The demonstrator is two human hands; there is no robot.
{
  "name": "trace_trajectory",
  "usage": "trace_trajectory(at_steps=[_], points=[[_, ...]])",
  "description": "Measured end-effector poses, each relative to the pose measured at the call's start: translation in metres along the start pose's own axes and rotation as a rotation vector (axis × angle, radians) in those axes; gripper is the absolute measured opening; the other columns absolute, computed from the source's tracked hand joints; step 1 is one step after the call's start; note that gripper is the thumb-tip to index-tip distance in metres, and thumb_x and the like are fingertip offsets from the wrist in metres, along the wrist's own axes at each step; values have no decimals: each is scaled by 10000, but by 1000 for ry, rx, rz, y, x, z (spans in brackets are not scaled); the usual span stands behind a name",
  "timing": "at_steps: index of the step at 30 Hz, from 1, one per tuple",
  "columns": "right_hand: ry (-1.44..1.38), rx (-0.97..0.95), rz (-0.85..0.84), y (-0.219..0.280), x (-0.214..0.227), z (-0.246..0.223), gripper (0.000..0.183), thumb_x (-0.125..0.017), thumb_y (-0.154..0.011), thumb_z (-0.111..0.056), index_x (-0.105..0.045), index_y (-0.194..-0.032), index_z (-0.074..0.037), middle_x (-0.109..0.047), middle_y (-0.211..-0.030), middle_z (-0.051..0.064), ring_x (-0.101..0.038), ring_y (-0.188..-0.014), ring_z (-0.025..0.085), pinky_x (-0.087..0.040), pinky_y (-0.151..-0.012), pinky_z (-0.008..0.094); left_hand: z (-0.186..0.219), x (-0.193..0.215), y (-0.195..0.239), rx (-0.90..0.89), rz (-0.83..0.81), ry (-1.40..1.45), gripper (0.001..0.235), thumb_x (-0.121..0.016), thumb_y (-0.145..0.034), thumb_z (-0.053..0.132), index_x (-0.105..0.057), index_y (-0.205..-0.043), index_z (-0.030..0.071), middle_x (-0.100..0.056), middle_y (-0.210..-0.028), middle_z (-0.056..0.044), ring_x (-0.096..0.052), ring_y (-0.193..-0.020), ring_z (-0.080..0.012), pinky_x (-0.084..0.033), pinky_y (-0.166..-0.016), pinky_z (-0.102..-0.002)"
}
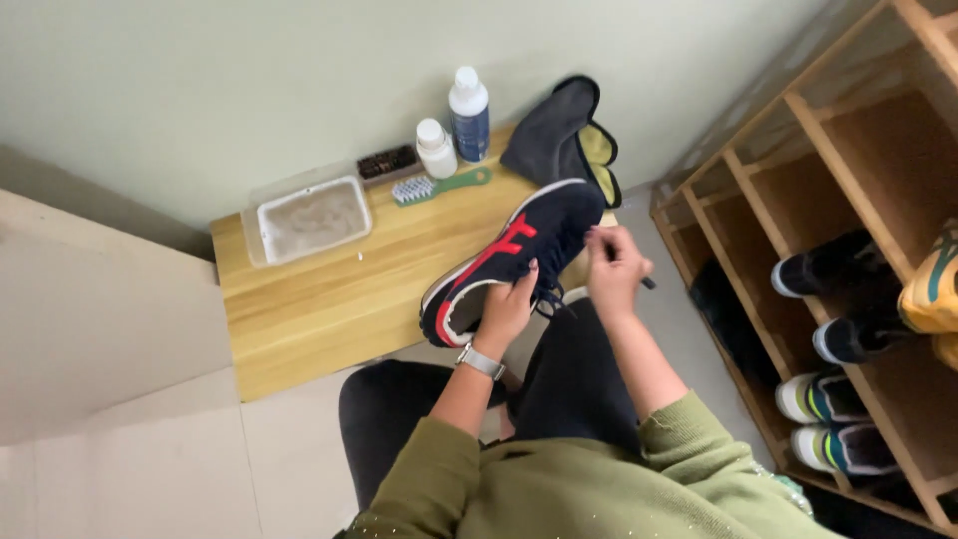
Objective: The person cleans a black and red sneaker using a brush and a cleaning solution. They dip the brush into a container of soapy water and scrub the shoe's upper, laces, and sole. The person rotates the shoe to access different areas and continues scrubbing throughout the video.
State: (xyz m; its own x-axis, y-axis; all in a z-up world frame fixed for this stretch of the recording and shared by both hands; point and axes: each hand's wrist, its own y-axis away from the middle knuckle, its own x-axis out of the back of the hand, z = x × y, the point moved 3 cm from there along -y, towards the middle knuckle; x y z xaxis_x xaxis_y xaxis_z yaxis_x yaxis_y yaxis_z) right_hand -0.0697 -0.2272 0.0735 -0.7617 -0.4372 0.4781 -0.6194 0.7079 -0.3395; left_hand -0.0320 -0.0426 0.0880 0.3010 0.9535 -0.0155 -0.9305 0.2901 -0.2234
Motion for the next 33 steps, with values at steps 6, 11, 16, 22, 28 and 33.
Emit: trace_trajectory(at_steps=[6, 11, 16, 22, 28, 33], points=[[-85, -3, 130, -28, 30, 7, 120, -763, -954, -158, -779, -964, -276, -747, -835, -55, -749, -898, 189, -505, -834, 269, -38, 7, 8, -110, -82, -117, 337, -591, -1046, 169, -653, -1307, -34, -700, -1222, -173, -593, -1215, -146, -437, -1107, -410], [-115, 84, 42, 3, 12, 0, 124, -760, -963, -145, -749, -876, -233, -723, -776, -14, -742, -838, 200, -485, -816, 265, -95, 9, 8, -607, -162, -908, 517, -539, -901, -46, -561, -1416, -1, -719, -952, -217, -712, -943, -310, -545, -920, -404], [-174, 68, 125, -4, 19, 4, 99, -722, -1010, -111, -773, -993, -194, -742, -822, 9, -726, -819, 158, -498, -805, 268, -141, 7, 10, -689, -172, -935, 593, -548, -844, -37, -568, -1432, 38, -740, -1102, -200, -697, -1109, -284, -450, -1109, -397], [-34, 233, 12, -10, 27, -9, 162, -779, -1008, -180, -746, -869, -256, -709, -766, -59, -735, -806, 191, -452, -768, 251, -175, 11, 7, -443, -187, -575, 466, -512, -972, 9, -572, -1433, 34, -685, -1237, -239, -602, -1260, -287, -384, -1168, -425], [47, 248, -19, -11, 12, -14, 132, -813, -914, -199, -754, -917, -318, -707, -730, -158, -725, -820, 135, -373, -837, 252, -93, 11, -7, -261, -169, -283, 341, -505, -1066, 140, -634, -1318, -50, -682, -1243, -213, -596, -1255, -222, -378, -1179, -377], [158, 340, 158, -23, 17, 5, 116, -781, -962, -182, -762, -926, -291, -691, -724, -111, -716, -758, 163, -382, -785, 267, -119, 4, 10, -589, -199, -944, 402, -553, -939, 16, -655, -1321, 91, -752, -1117, -142, -700, -1126, -232, -503, -1070, -358]])
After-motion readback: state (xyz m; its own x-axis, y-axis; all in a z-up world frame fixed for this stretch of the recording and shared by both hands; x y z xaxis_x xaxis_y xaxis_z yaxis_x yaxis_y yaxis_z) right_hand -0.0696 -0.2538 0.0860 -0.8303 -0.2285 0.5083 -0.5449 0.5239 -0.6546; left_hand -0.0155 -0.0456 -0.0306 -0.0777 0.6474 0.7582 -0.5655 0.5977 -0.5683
